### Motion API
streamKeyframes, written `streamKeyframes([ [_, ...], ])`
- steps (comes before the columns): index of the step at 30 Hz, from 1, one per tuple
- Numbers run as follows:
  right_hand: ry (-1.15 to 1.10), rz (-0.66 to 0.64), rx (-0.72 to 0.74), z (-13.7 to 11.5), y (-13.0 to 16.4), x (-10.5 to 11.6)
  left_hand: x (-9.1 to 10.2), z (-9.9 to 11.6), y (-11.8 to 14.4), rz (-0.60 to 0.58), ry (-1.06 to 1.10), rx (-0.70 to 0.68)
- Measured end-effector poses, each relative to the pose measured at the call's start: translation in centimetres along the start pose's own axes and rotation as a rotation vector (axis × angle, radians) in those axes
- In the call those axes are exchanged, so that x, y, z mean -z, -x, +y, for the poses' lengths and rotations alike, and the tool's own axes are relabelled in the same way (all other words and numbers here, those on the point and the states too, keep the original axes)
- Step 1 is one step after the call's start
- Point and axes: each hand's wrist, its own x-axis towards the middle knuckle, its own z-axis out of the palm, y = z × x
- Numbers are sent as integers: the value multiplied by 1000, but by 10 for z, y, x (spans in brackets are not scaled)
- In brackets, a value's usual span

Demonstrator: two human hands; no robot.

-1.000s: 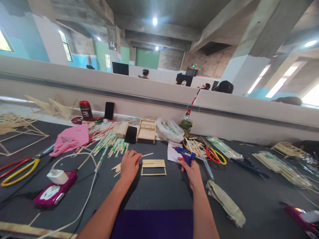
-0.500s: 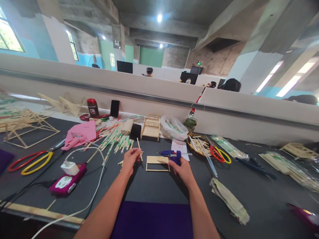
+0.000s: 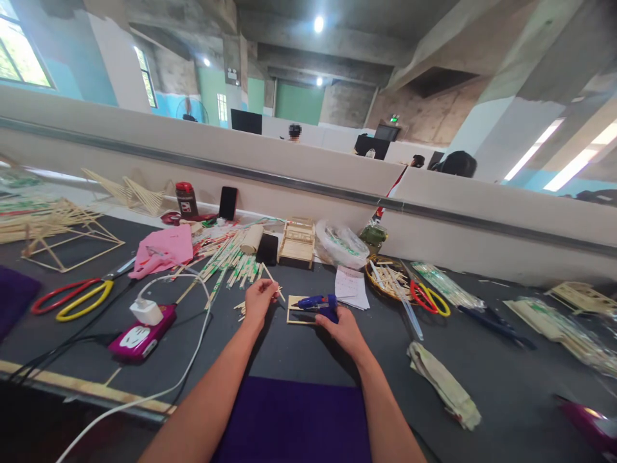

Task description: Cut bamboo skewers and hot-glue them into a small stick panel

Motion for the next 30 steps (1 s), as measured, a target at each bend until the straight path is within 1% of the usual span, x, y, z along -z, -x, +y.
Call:
streamKeyframes([
  [4,66,-29,41,-2,1,-1,-1,1,2,-15,-18,-7],
  [10,289,15,37,-9,3,-5,-1,1,2,-7,-35,-11],
  [20,462,-24,12,-14,5,-7,-1,-2,1,-14,-54,-2],
  [30,494,-29,8,-17,6,-9,-1,-2,1,-22,-75,-12],
])
